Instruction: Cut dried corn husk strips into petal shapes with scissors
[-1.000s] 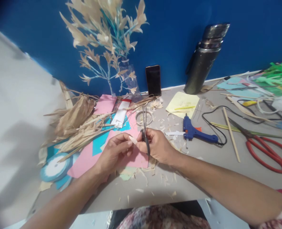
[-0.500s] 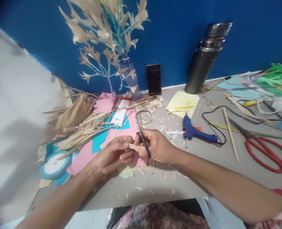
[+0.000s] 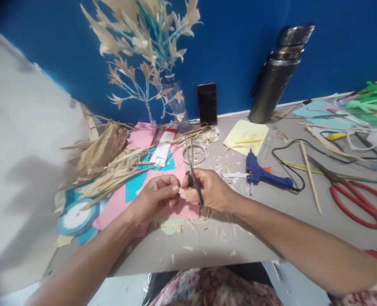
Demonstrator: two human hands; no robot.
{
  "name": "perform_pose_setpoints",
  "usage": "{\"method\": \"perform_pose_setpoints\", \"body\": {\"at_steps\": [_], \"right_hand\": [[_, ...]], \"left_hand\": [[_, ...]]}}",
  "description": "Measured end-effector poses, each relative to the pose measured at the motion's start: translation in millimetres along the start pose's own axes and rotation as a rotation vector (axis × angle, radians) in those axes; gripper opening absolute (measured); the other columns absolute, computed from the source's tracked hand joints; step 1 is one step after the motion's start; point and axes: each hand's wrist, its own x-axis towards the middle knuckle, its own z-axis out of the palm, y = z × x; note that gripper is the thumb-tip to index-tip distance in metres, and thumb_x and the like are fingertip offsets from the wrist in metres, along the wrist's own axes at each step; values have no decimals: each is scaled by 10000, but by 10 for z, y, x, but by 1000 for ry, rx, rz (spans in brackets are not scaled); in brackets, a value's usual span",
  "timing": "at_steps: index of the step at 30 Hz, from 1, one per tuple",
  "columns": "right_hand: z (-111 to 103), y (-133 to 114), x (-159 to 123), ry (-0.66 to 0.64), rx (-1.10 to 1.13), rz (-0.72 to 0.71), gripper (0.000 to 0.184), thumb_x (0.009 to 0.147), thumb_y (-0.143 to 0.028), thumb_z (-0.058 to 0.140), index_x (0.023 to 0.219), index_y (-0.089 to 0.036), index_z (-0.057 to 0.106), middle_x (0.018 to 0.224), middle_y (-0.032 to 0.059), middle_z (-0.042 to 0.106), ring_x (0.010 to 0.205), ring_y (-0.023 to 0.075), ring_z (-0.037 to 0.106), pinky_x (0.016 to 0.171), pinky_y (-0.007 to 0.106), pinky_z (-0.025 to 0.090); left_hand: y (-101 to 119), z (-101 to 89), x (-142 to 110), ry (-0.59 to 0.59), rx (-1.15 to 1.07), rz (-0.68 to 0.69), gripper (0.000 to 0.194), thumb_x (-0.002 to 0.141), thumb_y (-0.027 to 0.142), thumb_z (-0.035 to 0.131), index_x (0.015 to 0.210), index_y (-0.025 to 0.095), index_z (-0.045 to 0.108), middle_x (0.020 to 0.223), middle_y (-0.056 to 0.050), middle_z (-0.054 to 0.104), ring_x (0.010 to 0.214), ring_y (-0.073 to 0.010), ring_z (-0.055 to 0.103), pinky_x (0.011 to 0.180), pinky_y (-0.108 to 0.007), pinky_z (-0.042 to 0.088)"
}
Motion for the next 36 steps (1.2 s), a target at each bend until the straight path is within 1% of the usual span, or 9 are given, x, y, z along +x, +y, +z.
{"method": "perform_pose_setpoints", "body": {"at_steps": [3,7,10,15,19,25,29,32,36], "right_hand": [[19,28,15,30,25,4,239,658,-221,766,815,-140,604,669,-43,527,561,74,442,527,201,391],[42,-5,-6,1,87,30,234,656,-204,781,766,-144,583,653,-39,539,539,73,462,502,199,381],[36,-46,-31,-37,156,55,269,653,-233,801,764,-155,568,654,-31,560,528,91,503,489,215,400],[-3,-63,-18,-56,134,50,311,636,-276,836,733,-152,567,678,4,617,578,141,595,521,251,464],[-5,-55,-17,-84,80,36,310,625,-267,837,736,-156,570,624,-19,609,557,136,605,516,236,475],[-21,-87,-51,-160,164,96,300,636,-241,822,767,-164,563,625,-34,584,513,116,552,495,234,439],[-89,-107,-8,-47,110,53,284,600,-219,832,738,-140,598,644,-41,541,549,80,461,513,206,372],[-107,-106,18,-47,84,88,296,590,-232,833,744,-144,595,654,-37,539,568,87,451,526,211,368],[-83,-97,19,-55,56,82,266,597,-220,807,733,-146,591,653,-41,523,577,85,431,529,204,362]], "left_hand": [[-12,22,-3,-40,-83,-6,215,744,269,733,710,150,558,495,23,521,448,-93,446,492,-235,374],[-30,50,-27,-199,-212,-40,232,746,302,738,749,143,568,503,32,489,449,-82,417,505,-233,370],[-29,60,-34,-287,-308,-45,225,743,305,731,755,145,573,538,23,494,489,-97,467,541,-243,404],[-20,61,-24,-223,-295,-41,403,682,499,756,799,153,585,663,-17,574,558,-157,556,549,-307,470],[-65,45,-15,-131,-82,-33,283,723,322,781,749,147,559,584,-15,603,514,-125,545,560,-271,460],[-18,-9,-25,-371,-219,-61,291,718,278,777,652,148,525,557,-11,573,530,-132,559,571,-267,449],[66,-41,-16,-245,-338,-17,325,694,363,786,695,165,528,638,16,544,532,-131,551,553,-285,467],[39,-68,10,-169,-213,0,364,704,452,773,816,153,598,679,-27,616,566,-156,579,595,-316,488],[-25,-67,10,-93,-69,-54,261,723,322,787,752,134,608,595,-36,632,542,-138,572,604,-284,467]]}}
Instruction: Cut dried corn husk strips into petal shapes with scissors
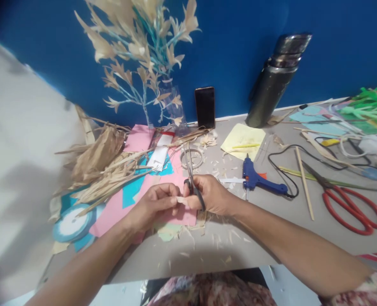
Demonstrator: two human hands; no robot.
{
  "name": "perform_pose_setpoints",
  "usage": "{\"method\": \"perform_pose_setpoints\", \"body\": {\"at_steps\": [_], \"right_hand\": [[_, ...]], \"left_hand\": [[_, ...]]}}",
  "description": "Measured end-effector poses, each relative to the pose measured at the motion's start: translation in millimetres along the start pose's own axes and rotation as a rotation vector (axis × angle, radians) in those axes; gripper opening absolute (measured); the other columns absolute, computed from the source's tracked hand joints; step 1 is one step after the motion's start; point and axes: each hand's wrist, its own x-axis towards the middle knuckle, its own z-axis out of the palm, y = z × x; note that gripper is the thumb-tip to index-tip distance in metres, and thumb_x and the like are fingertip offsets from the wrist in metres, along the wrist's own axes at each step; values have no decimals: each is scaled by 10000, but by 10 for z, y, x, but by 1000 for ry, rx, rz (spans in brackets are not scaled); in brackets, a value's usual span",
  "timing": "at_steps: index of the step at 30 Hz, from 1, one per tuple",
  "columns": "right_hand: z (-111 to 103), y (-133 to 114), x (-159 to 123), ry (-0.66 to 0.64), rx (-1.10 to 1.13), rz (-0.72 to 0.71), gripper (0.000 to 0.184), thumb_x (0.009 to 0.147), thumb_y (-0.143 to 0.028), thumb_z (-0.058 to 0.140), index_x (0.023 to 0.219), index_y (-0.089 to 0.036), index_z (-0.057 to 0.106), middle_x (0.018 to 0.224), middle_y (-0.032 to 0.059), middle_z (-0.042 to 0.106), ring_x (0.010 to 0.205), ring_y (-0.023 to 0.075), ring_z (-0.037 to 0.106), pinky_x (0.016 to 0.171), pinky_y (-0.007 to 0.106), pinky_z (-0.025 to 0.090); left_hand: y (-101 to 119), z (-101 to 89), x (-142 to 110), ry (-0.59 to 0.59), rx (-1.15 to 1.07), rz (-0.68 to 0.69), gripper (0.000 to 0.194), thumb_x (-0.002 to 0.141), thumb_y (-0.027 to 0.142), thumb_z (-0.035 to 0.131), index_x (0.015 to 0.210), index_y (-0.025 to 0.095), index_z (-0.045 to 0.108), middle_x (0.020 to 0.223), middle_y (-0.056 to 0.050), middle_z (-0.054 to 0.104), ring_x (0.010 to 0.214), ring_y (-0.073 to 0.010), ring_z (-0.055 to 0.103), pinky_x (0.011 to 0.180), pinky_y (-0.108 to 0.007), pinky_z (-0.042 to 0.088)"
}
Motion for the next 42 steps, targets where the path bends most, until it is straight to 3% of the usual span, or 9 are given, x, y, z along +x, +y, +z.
{"method": "perform_pose_setpoints", "body": {"at_steps": [6,10,15,19,24,28,31,36,42], "right_hand": [[-7,-17,25,75,62,-4,252,624,-276,785,742,-150,600,618,-41,499,556,96,412,516,221,335],[-112,-70,84,104,163,-98,266,701,-365,734,660,-155,576,578,-32,461,551,107,390,522,246,296],[-269,-121,141,176,239,-151,264,713,-373,723,629,-151,607,575,-13,484,538,114,391,522,264,285],[-320,-124,173,234,310,-113,257,707,-367,725,631,-153,605,598,-9,497,524,105,363,499,259,254],[-280,-108,198,218,336,-48,247,693,-361,728,628,-167,591,537,-35,466,492,100,337,490,258,220],[-276,-95,203,187,302,-45,233,676,-349,776,657,-172,627,561,-24,538,524,114,379,512,261,241],[-293,-67,206,170,310,-43,244,670,-371,800,691,-181,647,590,-8,590,534,126,416,517,263,271],[-257,12,200,144,317,-5,247,672,-381,806,725,-188,661,619,4,626,528,124,437,499,256,294],[-221,-47,156,162,226,-16,253,666,-352,783,714,-164,621,579,-28,558,510,100,423,492,231,303]], "left_hand": [[61,10,12,49,-107,12,256,684,302,808,712,119,632,565,-30,621,479,-131,550,553,-291,469],[205,-53,93,202,-89,59,233,696,299,796,750,122,653,560,-19,623,460,-129,545,550,-306,496],[466,-133,334,348,80,34,221,689,286,794,704,116,655,535,-5,598,450,-91,513,479,-214,422],[664,-122,719,348,247,30,235,675,317,791,698,126,658,524,9,584,444,-76,484,463,-193,370],[866,-11,1412,355,708,252,134,686,260,727,721,130,727,536,5,597,491,-99,491,492,-218,359],[901,51,1904,338,973,280,144,705,235,664,756,138,758,620,-29,674,545,-143,556,544,-258,398],[874,48,2086,330,1044,294,147,687,208,665,773,150,769,721,-55,725,659,-189,626,619,-281,422],[898,4,1969,371,1111,332,197,732,202,582,816,157,754,769,-58,731,712,-201,633,662,-289,424],[966,-22,1316,316,1169,280,177,802,229,480,733,172,632,619,-4,639,569,-148,533,587,-266,375]]}}
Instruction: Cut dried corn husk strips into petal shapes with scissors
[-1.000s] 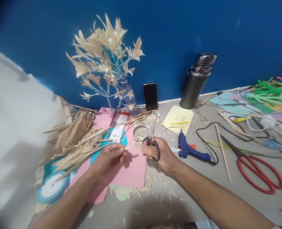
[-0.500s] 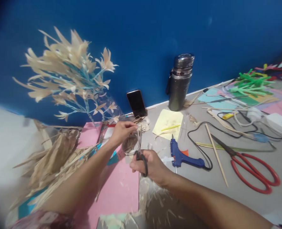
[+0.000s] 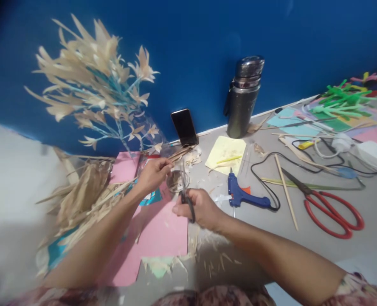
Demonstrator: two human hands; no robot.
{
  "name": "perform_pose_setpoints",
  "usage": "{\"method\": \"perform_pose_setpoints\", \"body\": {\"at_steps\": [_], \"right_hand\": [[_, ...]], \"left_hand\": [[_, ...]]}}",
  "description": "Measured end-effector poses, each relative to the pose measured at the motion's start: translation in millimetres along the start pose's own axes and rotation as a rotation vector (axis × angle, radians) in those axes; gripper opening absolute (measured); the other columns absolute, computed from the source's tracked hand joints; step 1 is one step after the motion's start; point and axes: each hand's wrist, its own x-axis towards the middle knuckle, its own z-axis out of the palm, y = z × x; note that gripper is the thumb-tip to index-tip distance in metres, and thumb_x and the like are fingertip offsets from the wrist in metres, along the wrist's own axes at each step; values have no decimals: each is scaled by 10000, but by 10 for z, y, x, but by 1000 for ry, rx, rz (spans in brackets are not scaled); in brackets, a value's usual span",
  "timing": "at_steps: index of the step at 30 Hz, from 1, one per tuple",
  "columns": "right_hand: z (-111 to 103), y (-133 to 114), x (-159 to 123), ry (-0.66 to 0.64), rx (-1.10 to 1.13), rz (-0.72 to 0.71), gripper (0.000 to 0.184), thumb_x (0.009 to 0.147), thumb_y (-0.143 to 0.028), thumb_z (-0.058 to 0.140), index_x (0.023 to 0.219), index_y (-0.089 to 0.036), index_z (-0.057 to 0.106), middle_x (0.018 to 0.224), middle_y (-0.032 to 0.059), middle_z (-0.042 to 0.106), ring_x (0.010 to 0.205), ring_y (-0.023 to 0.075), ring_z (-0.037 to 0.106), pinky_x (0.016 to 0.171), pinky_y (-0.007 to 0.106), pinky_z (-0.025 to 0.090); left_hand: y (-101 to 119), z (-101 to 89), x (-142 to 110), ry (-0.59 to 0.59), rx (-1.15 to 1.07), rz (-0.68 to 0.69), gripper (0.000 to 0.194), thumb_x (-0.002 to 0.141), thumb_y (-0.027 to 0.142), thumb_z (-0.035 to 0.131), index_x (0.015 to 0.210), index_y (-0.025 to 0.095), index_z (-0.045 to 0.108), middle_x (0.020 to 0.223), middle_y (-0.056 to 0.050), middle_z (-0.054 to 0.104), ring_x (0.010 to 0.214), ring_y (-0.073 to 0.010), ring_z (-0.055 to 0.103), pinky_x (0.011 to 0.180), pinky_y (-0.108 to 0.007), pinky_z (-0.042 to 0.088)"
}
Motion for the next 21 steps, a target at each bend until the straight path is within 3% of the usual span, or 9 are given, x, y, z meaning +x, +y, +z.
{"method": "perform_pose_setpoints", "body": {"at_steps": [6,9,11,13,16,21], "right_hand": [[-69,-453,-169,185,-123,-222,215,743,-309,664,609,-175,561,559,-35,470,534,108,398,534,256,324],[-109,-670,-399,164,-244,-174,190,760,-305,670,643,-178,590,600,-13,508,560,124,432,537,263,337],[-130,-691,-566,129,-326,-87,173,756,-323,699,699,-182,618,609,-7,522,549,130,440,499,257,322],[-142,-583,-703,84,-359,-13,177,716,-314,745,722,-182,628,605,-7,530,532,129,439,487,253,329],[-139,-254,-824,127,-350,87,221,713,-347,756,694,-176,618,632,8,548,564,140,460,511,256,361],[-84,175,-894,283,-309,182,277,711,-409,746,689,-177,596,585,-8,510,526,130,421,476,249,342]], "left_hand": [[-48,-279,-906,-70,-145,-98,240,805,192,383,585,202,478,541,19,515,551,-147,494,584,-273,383],[-135,-371,-1418,35,-286,-206,270,871,247,385,614,209,457,523,27,509,519,-144,476,555,-273,380],[-221,-385,-1732,141,-371,-284,285,891,266,402,615,209,447,502,25,519,511,-142,475,560,-272,382],[-318,-357,-1992,257,-473,-369,278,907,311,421,656,206,478,467,36,509,471,-136,453,523,-265,357],[-439,-296,-2240,353,-484,-502,264,898,395,478,771,187,578,480,34,542,453,-133,459,487,-255,345],[-478,-277,-2222,268,-214,-553,259,843,420,559,847,178,655,618,-2,636,558,-159,545,561,-269,404]]}}
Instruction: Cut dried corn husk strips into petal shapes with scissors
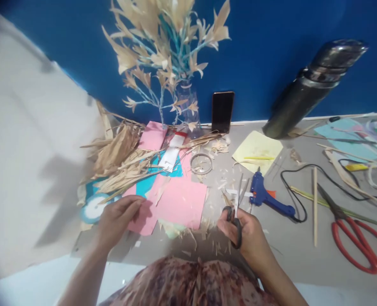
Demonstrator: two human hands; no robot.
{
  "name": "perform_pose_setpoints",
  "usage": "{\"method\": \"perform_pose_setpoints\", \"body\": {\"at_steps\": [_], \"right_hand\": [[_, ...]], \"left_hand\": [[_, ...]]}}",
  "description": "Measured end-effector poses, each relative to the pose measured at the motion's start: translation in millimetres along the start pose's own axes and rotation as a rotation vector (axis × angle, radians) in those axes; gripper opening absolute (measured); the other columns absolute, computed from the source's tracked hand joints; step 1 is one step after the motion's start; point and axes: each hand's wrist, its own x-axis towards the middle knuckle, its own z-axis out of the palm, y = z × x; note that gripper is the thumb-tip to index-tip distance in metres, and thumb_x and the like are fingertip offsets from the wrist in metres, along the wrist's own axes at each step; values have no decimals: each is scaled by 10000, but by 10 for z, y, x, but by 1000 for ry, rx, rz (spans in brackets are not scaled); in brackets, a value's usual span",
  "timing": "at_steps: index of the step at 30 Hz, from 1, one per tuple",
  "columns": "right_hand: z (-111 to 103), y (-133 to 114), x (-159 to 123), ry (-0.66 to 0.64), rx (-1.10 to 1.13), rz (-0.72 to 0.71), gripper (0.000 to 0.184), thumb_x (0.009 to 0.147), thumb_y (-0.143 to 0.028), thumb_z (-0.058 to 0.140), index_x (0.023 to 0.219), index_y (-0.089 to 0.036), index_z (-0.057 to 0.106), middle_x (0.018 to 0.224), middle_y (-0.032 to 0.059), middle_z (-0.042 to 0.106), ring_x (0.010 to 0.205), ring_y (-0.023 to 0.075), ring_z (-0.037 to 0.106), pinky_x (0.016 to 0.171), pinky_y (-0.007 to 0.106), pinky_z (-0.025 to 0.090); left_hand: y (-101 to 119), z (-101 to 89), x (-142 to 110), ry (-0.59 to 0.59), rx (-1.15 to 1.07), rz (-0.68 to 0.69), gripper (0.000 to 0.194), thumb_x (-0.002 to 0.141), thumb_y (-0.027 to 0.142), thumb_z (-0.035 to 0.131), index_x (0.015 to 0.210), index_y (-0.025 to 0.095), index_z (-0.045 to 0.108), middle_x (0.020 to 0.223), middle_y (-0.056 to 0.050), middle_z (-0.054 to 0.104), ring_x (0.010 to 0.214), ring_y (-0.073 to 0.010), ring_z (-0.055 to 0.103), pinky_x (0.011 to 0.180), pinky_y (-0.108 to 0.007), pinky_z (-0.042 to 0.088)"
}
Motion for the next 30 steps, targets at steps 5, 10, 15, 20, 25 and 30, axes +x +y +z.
{"method": "perform_pose_setpoints", "body": {"at_steps": [5,10,15,20,25,30], "right_hand": [[106,-49,-11,16,-62,-81,279,700,-418,738,696,-165,622,595,7,546,529,133,455,475,241,372],[162,-108,-1,-7,-56,-109,249,720,-402,717,690,-171,631,596,21,563,538,151,487,485,258,398],[190,-82,86,-62,51,-55,229,709,-383,741,757,-186,634,682,34,619,587,176,548,530,280,454],[356,-260,213,-156,83,-116,546,539,-248,848,1034,-198,623,991,71,682,876,228,636,714,308,523],[551,-435,245,-56,-45,-216,199,659,-247,708,826,-168,633,711,-3,622,616,132,557,585,246,442],[474,-413,272,69,7,-243,139,661,-232,683,763,-170,612,620,-37,550,540,104,477,516,226,372]], "left_hand": [[144,271,240,56,390,156,206,868,391,534,911,205,613,874,-36,649,743,-196,571,663,-304,393],[208,510,396,169,539,198,129,878,271,478,809,204,564,932,-66,593,817,-211,559,657,-304,366],[362,420,279,3,29,128,222,813,374,599,701,193,535,660,14,529,601,-138,480,582,-258,363],[588,447,16,-334,-209,131,226,790,378,652,727,175,575,592,43,509,518,-97,424,514,-227,331],[688,594,-102,-404,-152,240,272,820,415,647,741,156,626,673,14,580,593,-106,465,553,-230,345],[566,623,-84,-444,-53,307,193,856,327,588,753,171,634,744,-8,616,712,-153,554,670,-268,407]]}}
